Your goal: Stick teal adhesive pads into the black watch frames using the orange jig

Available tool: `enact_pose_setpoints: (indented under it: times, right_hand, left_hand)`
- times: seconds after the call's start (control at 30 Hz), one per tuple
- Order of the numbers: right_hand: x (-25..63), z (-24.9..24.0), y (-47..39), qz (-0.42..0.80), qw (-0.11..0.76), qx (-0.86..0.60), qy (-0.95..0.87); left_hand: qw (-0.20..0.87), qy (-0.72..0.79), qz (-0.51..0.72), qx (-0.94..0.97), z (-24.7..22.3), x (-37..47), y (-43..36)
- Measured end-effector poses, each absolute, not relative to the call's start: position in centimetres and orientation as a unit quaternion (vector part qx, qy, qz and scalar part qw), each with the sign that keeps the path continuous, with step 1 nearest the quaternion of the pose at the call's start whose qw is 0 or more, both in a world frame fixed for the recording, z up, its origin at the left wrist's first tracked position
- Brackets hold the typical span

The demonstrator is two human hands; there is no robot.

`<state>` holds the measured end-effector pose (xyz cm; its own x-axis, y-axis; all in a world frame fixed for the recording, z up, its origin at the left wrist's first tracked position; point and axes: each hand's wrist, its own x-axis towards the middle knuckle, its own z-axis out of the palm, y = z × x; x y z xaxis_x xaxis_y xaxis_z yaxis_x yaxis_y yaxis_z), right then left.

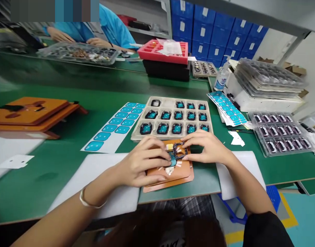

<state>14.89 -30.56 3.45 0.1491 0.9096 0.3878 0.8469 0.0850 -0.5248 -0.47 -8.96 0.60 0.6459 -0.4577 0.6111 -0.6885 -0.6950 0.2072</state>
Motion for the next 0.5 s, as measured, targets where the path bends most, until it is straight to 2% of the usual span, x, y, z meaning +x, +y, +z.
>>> enact_pose_setpoints:
  times: [0.17, 0.27, 0.37, 0.5]
  right_hand:
    - [14.2, 2.9, -30.3, -0.036, 0.337, -0.670, -0.661]
    - [13.6, 2.2, -29.8, -0.083, 0.354, -0.634, -0.682]
    - [12.9, 1.5, -29.1, -0.127, 0.366, -0.588, -0.711]
    - [12.5, 1.2, -28.7, -0.150, 0.366, -0.574, -0.717]
  left_hand:
    - [0.276, -0.252, 0.329, 0.867, 0.4, -0.3, -8.9]
    - [0.240, -0.211, 0.353, 0.879, 0.5, -0.6, -8.6]
    - [0.204, -0.185, 0.337, 0.900, 0.8, -0.9, -8.6]
    - [0.211, -0.183, 0.281, 0.918, 1.0, -0.9, -8.7]
